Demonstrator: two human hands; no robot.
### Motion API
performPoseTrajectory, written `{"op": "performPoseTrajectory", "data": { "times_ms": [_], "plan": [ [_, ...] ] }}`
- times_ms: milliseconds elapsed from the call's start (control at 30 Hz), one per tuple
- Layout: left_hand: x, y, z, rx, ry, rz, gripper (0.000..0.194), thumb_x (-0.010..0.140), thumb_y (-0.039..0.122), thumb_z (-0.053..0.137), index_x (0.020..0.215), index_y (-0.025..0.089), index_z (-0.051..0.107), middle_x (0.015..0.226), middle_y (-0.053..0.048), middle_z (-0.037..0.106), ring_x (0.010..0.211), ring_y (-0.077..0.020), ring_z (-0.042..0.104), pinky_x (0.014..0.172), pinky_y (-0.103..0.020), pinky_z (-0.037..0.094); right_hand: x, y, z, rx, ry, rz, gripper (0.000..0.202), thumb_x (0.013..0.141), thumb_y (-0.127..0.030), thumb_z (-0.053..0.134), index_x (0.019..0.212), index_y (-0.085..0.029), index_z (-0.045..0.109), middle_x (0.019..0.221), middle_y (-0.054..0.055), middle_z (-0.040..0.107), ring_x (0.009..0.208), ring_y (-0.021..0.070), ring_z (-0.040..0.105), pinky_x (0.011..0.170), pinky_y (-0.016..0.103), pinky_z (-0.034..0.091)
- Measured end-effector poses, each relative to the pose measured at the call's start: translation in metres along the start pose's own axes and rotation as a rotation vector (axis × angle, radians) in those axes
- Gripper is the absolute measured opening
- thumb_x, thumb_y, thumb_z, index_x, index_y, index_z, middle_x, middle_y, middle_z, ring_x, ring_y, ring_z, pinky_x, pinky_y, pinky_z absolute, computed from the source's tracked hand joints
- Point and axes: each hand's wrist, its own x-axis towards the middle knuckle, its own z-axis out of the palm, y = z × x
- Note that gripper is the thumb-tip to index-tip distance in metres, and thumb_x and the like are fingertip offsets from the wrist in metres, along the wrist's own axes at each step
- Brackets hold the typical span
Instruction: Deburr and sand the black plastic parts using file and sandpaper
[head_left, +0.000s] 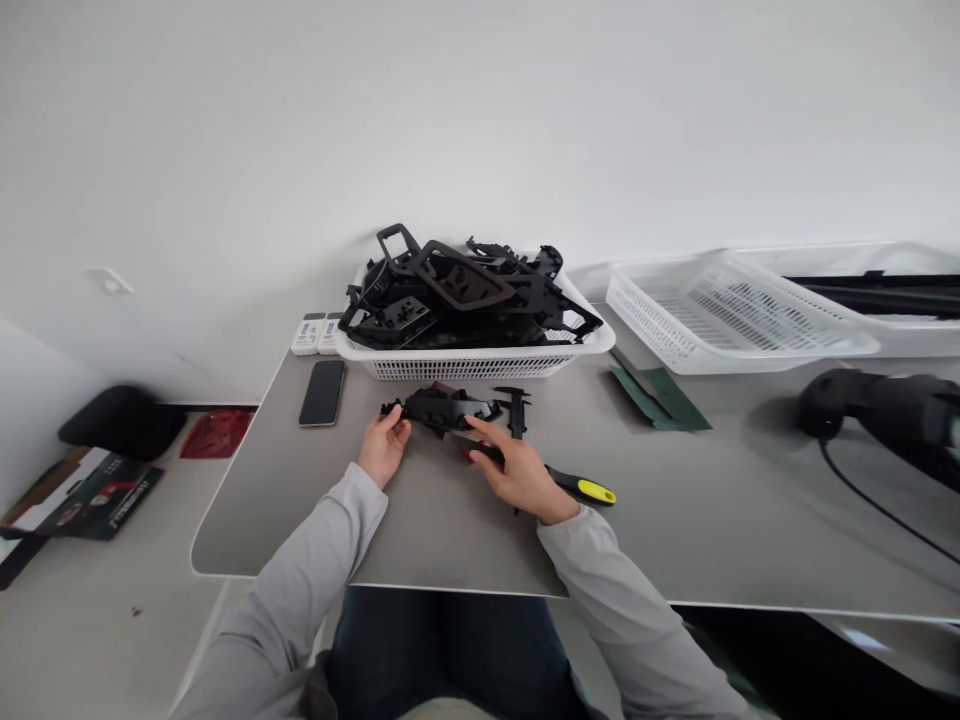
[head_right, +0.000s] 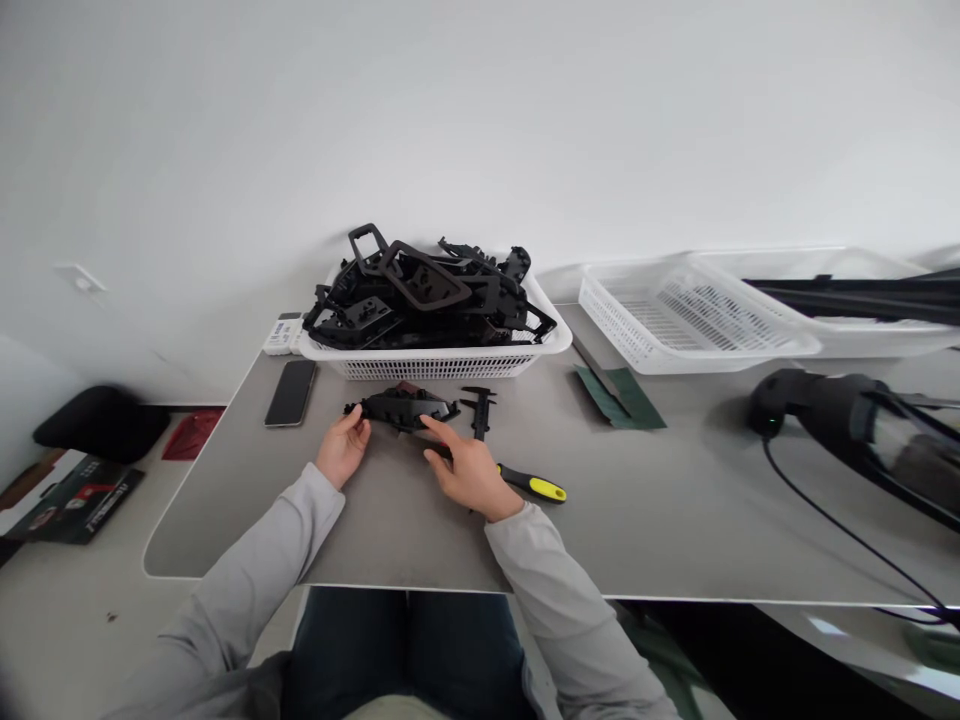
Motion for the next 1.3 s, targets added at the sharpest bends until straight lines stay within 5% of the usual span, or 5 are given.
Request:
{"op": "performPoseTrajectory", "data": {
  "times_ms": [133,400,633,867,1300],
  "plan": [
    [-0.006,-0.004,0.001,0.011,-0.061,-0.083,0.019,0.066,-0.002,0.069,0.068,0.014,0.058,0.06,0.005,0.063,0.046,-0.0038,0.057,0.046,-0.011,0.049,0.0,-0.005,0.001,-0.009,-0.024,-0.047,0.048,0.087,-0.025,0.048,0.135,-0.023,0.043,0.107,0.007,0.07,0.055,0.0136,0.062,0.071,0.033,0.055],
    [-0.016,-0.012,-0.002,0.245,-0.218,-0.235,0.014,0.06,0.01,0.077,0.062,0.011,0.063,0.055,0.0,0.062,0.052,-0.0083,0.06,0.05,-0.017,0.052,0.001,-0.007,0.003,-0.077,-0.064,-0.109,0.047,0.088,-0.023,0.045,0.135,-0.022,0.045,0.111,0.008,0.069,0.087,0.0205,0.068,0.078,0.034,0.054],
    [-0.019,-0.011,-0.003,0.395,-0.321,-0.075,0.032,0.046,0.019,0.085,0.073,0.014,0.069,0.074,-0.002,0.07,0.063,-0.0119,0.062,0.06,-0.025,0.054,0.001,-0.005,0.001,-0.083,-0.083,-0.089,0.046,0.088,-0.021,0.045,0.133,-0.022,0.046,0.111,0.008,0.069,0.095,0.0213,0.067,0.08,0.034,0.054],
    [-0.013,-0.018,-0.009,0.476,-0.334,0.115,0.033,0.052,0.032,0.083,0.081,0.018,0.072,0.085,-0.003,0.072,0.087,-0.0199,0.065,0.088,-0.038,0.049,0.001,-0.008,-0.001,-0.063,-0.02,-0.063,0.026,0.089,-0.023,0.044,0.112,-0.019,0.057,0.103,0.008,0.069,0.089,0.0204,0.067,0.077,0.032,0.052],
    [-0.017,-0.015,-0.006,0.545,-0.362,0.111,0.029,0.055,0.031,0.081,0.08,0.019,0.071,0.087,-0.004,0.072,0.087,-0.0221,0.064,0.084,-0.039,0.049,0.002,-0.009,0.002,-0.065,-0.006,-0.116,0.026,0.089,-0.021,0.044,0.11,-0.02,0.06,0.099,0.008,0.068,0.089,0.0207,0.065,0.077,0.033,0.052]
  ]
}}
